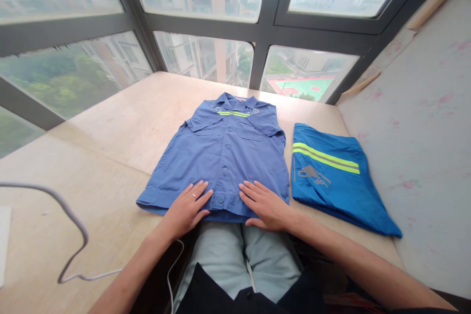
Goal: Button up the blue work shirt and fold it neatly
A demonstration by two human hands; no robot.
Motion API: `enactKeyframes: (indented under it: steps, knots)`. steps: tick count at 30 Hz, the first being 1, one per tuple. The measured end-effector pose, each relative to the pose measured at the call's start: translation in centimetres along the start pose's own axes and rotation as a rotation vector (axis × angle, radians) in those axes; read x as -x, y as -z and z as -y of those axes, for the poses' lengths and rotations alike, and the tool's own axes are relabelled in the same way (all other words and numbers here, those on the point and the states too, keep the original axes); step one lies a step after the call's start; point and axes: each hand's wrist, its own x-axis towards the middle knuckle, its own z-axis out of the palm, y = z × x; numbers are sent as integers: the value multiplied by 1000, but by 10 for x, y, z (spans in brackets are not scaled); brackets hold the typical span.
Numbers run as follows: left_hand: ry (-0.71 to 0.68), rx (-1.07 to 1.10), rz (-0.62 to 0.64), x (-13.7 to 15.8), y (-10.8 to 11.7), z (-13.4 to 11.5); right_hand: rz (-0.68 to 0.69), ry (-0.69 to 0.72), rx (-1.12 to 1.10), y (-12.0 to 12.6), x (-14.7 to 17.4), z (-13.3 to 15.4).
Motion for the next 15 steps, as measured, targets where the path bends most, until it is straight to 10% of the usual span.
enactKeyframes:
  steps: [10, 15]
  knots:
    - [-44, -29, -304, 0, 46, -12, -502, 133, 8, 24, 5, 12]
    - [-100, -15, -139, 13, 29, -21, -344, 307, 34, 19, 12, 14]
